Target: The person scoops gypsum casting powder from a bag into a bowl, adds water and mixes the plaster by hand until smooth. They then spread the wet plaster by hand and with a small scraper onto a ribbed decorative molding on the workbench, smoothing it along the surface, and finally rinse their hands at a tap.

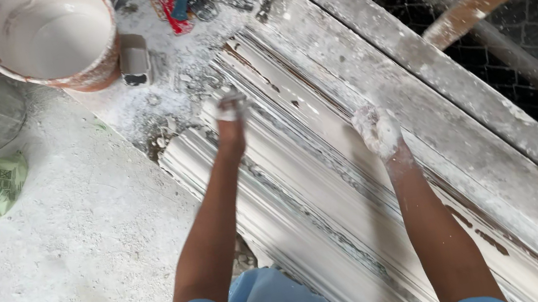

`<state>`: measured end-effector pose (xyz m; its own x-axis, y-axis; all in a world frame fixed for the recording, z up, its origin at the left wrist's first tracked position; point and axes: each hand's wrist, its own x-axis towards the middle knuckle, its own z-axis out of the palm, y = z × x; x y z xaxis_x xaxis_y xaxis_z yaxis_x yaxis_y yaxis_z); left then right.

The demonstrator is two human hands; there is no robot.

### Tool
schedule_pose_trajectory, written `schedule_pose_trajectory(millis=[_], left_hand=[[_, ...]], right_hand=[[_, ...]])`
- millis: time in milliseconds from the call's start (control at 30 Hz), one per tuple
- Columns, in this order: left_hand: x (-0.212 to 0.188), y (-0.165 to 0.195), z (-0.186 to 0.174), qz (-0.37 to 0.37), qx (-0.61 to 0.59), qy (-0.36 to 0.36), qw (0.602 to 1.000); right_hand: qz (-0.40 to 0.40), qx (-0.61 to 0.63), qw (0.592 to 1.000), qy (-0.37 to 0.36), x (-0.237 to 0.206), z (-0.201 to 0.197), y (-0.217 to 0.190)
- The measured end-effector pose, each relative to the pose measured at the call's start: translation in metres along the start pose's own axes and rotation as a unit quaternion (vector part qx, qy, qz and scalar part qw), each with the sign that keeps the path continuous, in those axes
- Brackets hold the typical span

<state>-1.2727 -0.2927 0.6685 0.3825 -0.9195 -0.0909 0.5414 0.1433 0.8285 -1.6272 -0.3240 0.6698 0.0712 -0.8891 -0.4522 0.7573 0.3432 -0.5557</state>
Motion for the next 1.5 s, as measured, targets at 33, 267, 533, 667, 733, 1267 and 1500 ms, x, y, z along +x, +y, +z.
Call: schedule_pose_trajectory(millis=[33, 267, 533, 667, 733, 1267, 1500], left_hand=[[0.017, 0.018, -0.02, -0.042, 0.002, 0.084, 0.996], [0.118, 0.096, -0.116, -0.034, 0.07, 0.328, 0.942], [0.167, 0.076, -0.159, 0.048, 0.136, 0.285, 0.948], [0.136, 0.076, -0.151, -0.031, 0.168, 0.202, 0.964], [0.12, 0.089, -0.136, -0.07, 0.079, 0.101, 0.989], [0.211, 0.303, -0.229, 0.225, 0.66, -0.027, 0.716], [0.209, 0.266, -0.231, 0.128, 0.803, -0.068, 0.578]], right_hand=[[0.019, 0.01, 0.999, -0.03, 0.004, 0.004, 0.004], [0.036, -0.112, 0.992, -0.042, 0.052, 0.061, 0.067], [0.029, -0.067, 0.997, -0.007, 0.088, 0.142, 0.136], [0.006, -0.088, 0.996, -0.019, 0.088, 0.156, 0.149], [0.01, -0.093, 0.996, -0.014, 0.09, 0.157, 0.152], [0.071, -0.014, 0.997, 0.024, 0.097, 0.196, 0.23], [0.078, -0.054, 0.995, -0.023, 0.088, 0.242, 0.249]])
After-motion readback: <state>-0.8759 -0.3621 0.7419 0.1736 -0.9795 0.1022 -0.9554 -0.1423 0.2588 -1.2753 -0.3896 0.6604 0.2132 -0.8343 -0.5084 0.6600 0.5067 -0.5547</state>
